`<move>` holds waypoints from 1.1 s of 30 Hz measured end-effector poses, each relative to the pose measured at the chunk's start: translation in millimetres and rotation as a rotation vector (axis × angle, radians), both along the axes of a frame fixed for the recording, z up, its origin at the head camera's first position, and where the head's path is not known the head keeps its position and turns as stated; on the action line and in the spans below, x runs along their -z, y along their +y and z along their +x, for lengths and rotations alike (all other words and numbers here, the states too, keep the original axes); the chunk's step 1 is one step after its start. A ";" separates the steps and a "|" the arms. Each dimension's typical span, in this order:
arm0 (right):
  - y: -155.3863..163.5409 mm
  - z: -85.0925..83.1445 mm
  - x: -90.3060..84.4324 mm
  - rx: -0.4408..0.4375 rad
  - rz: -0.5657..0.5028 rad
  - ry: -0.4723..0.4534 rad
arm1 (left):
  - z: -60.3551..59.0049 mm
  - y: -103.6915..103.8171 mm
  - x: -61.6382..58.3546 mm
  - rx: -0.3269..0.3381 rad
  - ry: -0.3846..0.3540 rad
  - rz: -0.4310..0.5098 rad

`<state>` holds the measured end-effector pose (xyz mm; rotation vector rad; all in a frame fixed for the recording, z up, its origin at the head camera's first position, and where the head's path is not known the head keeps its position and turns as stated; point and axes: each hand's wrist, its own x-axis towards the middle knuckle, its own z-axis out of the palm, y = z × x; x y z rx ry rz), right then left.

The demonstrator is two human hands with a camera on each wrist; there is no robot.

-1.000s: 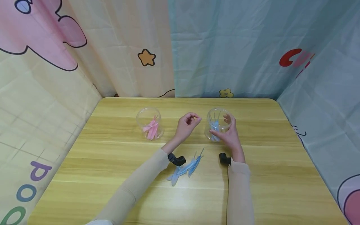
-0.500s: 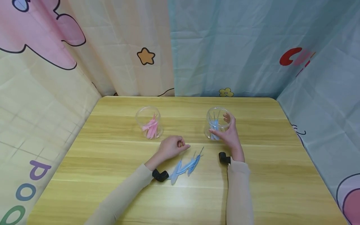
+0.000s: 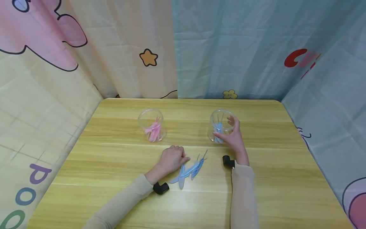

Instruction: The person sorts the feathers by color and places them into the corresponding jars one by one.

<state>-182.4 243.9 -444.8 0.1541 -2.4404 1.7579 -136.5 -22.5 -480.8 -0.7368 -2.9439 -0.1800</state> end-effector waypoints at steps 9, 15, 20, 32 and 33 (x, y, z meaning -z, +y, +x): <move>11.6 -15.6 26.1 0.018 0.026 0.009 | -0.3 2.0 -2.3 0.004 0.016 0.009; 12.6 -15.9 29.9 0.025 0.026 0.016 | -2.1 4.7 -5.2 0.012 0.036 -0.037; 12.5 -15.5 29.4 0.026 0.024 0.014 | -3.1 6.9 -7.9 0.017 0.065 -0.053; 10.3 -12.9 24.2 0.020 0.031 -0.008 | -13.5 4.2 -14.3 0.014 -0.204 0.104; 8.8 -11.1 20.3 0.016 0.027 -0.007 | -15.5 3.6 -15.5 0.014 -0.242 0.145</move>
